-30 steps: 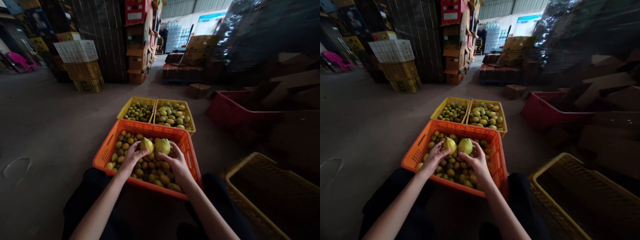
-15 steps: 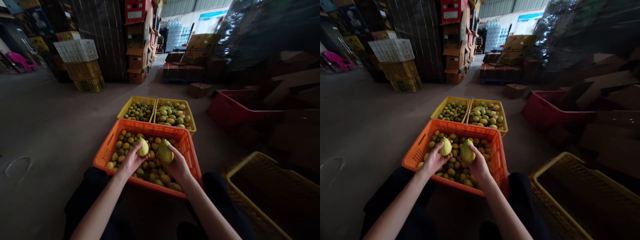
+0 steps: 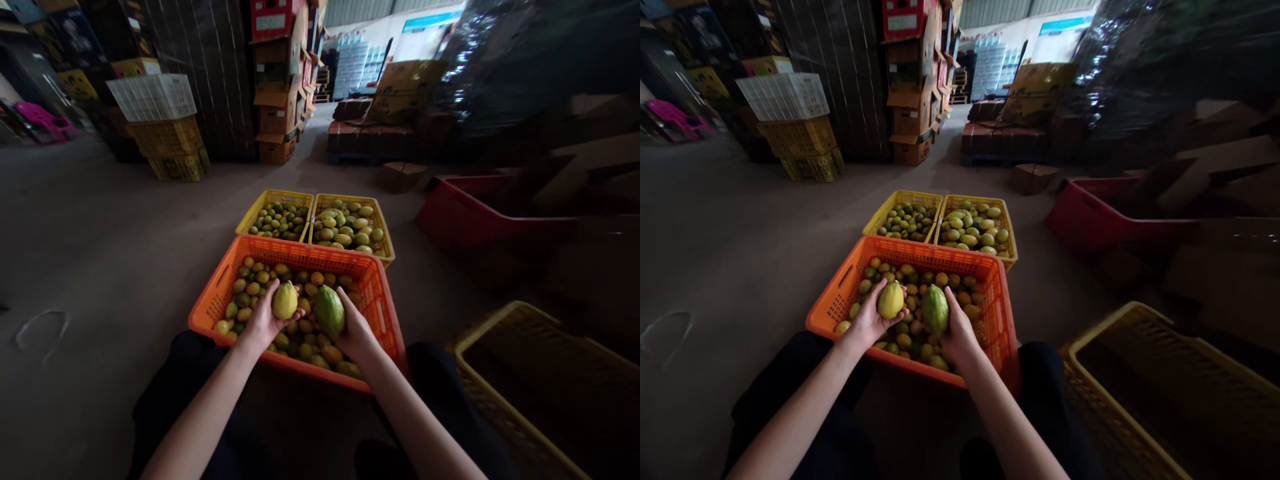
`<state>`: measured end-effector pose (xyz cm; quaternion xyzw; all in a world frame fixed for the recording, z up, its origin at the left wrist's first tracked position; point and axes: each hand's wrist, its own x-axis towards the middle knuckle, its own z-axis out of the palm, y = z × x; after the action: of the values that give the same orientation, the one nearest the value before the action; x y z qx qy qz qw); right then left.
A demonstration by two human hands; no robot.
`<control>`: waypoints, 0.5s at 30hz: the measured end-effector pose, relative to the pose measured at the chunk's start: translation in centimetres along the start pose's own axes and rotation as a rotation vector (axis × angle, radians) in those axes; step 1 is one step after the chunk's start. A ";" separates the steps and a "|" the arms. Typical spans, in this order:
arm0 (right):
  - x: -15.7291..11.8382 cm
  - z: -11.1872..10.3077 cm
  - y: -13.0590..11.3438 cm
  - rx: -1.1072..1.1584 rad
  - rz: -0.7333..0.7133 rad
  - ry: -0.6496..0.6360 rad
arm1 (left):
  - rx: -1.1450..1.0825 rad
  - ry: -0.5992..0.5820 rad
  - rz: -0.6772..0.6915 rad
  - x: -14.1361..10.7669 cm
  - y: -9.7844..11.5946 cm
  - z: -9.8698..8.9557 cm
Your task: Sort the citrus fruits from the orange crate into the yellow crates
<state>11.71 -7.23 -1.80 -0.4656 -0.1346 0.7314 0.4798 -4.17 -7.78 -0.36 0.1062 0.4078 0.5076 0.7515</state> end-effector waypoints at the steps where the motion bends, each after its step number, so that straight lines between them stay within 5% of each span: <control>1: -0.2 0.1 -0.1 0.011 0.019 -0.011 | -0.008 0.033 0.019 -0.1 0.0 0.1; 5: -0.6 0.1 -0.3 0.105 0.043 0.017 | -0.066 0.134 0.031 -0.1 0.2 0.0; 11: 0.2 -0.6 0.4 0.143 0.140 0.061 | -0.260 0.008 -0.082 0.8 -0.3 -0.8; 15: 0.6 -0.7 0.6 0.198 0.126 0.116 | -0.309 0.154 -0.035 1.3 -0.4 -0.7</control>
<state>11.86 -7.19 -2.86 -0.4652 -0.0043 0.7416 0.4833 -4.26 -7.07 -1.67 -0.0570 0.3831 0.5576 0.7342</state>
